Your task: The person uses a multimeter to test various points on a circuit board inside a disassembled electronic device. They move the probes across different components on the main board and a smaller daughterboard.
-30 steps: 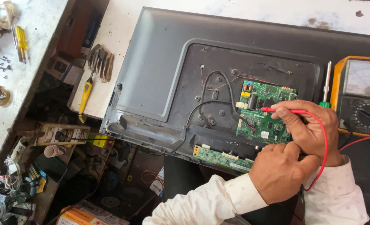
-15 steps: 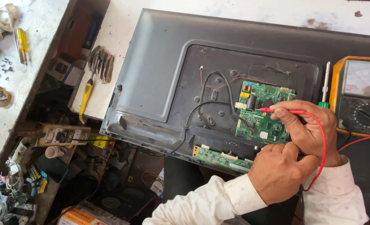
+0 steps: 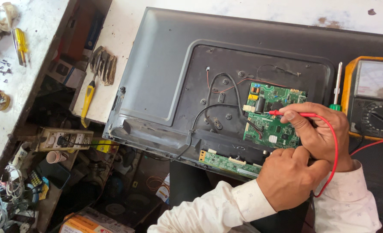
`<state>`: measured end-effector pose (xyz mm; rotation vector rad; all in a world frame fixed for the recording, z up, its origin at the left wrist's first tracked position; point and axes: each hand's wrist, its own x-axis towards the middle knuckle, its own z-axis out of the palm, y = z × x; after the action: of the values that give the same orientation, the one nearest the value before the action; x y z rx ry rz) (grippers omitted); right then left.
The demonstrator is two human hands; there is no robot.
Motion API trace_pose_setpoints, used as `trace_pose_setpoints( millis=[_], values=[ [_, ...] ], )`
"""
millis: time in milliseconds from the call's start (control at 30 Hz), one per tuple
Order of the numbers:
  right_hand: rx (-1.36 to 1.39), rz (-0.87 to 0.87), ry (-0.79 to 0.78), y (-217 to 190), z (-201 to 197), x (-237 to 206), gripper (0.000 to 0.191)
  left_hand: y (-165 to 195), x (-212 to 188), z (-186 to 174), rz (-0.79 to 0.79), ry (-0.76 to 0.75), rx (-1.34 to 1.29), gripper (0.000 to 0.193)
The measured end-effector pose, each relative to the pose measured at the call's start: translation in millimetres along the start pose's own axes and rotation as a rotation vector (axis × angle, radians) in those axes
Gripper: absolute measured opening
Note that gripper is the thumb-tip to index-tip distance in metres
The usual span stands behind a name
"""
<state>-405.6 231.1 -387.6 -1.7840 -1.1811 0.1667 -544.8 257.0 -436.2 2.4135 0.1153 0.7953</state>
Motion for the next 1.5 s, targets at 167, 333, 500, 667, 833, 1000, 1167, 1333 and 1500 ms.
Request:
trace_pose_setpoints(
  millis=[167,333,500,667,833,1000,1167,1333,1500],
  values=[
    [-0.011,0.004,-0.001,-1.4,0.2,-0.4,0.012,0.1,-1.0,-1.1,0.004,0.005,0.001,0.006],
    [-0.013,0.002,-0.004,-1.3,0.2,-0.3,0.012,0.4,-0.9,-1.0,0.001,0.006,-0.004,0.007],
    [0.002,0.011,-0.005,-1.9,-0.3,-1.4,0.012,1.5,-1.9,-1.1,0.001,0.0,0.0,0.006],
    [0.001,0.016,-0.004,-1.4,-0.7,-1.4,0.013,2.2,-1.5,-0.7,0.002,0.002,0.005,0.005],
    [0.001,0.02,-0.004,-0.5,-0.6,-1.9,0.013,2.2,-1.5,-0.6,0.002,0.005,0.0,0.005],
    [-0.003,0.015,-0.002,-0.5,-1.2,-3.1,0.012,2.6,-1.9,-0.1,0.005,0.008,-0.008,0.005],
    [0.007,0.019,-0.002,0.9,-2.1,-2.1,0.012,2.7,-0.6,1.5,0.004,0.008,-0.006,0.006],
    [0.007,0.025,-0.001,1.5,-3.0,-3.2,0.012,3.4,-0.8,1.9,0.0,0.008,-0.011,0.006],
    [0.007,0.026,-0.002,2.4,-2.8,-3.0,0.012,3.5,-1.1,2.1,-0.002,0.009,-0.018,0.007]
  ],
)
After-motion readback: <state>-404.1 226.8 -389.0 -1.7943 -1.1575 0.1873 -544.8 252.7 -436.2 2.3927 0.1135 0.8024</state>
